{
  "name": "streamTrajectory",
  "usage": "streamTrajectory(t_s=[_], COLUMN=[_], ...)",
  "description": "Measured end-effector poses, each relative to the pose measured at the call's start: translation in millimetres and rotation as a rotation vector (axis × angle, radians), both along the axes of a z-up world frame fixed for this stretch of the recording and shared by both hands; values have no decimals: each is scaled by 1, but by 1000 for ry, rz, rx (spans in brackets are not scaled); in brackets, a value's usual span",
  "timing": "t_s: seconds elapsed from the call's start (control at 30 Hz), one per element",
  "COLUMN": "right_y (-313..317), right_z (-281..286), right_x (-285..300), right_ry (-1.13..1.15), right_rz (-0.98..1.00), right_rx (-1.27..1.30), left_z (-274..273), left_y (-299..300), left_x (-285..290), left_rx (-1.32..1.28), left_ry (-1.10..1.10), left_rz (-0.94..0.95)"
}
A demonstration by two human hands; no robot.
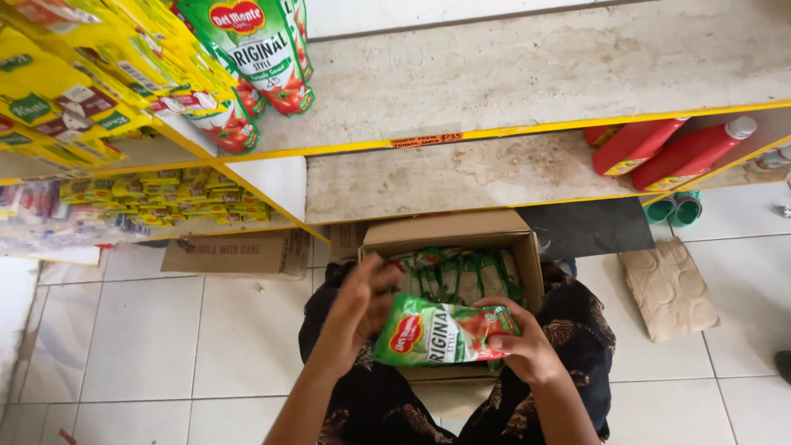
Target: Restocking grocery store shelves with tomato sauce and paste packets from a cardboard box.
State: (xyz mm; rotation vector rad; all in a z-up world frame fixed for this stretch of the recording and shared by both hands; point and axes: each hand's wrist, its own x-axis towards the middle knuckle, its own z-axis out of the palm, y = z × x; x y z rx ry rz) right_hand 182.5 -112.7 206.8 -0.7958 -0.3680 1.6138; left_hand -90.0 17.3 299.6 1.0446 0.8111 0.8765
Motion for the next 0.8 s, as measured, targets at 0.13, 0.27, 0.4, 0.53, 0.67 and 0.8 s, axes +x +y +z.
streamTrajectory(t_s=[0.13, 0.27, 0.4, 0.53, 0.67, 0.8], right_y=[-12, -24, -33, -34, -40, -33], right_z=[24, 29, 13, 32, -2, 24], right_x=[-8, -21, -39, -52, -39, -52], right_ry=[-287, -268, -111, 90, -824, -1020], right_rz=[-26, -138, -230, -366, -360, -344], right_rx=[5, 108, 99, -27, 270, 218], left_z=[-33, -52, -29, 45, 80, 77], left_y=[-23, -39, -34, -27, -21, -16], left_x=[4, 9, 13, 9, 11, 4], left_rx=[137, 367, 715, 1210, 1381, 1439], left_ry=[331, 453, 564, 645, 624, 687], left_rz=[-131, 240, 373, 57, -54, -54])
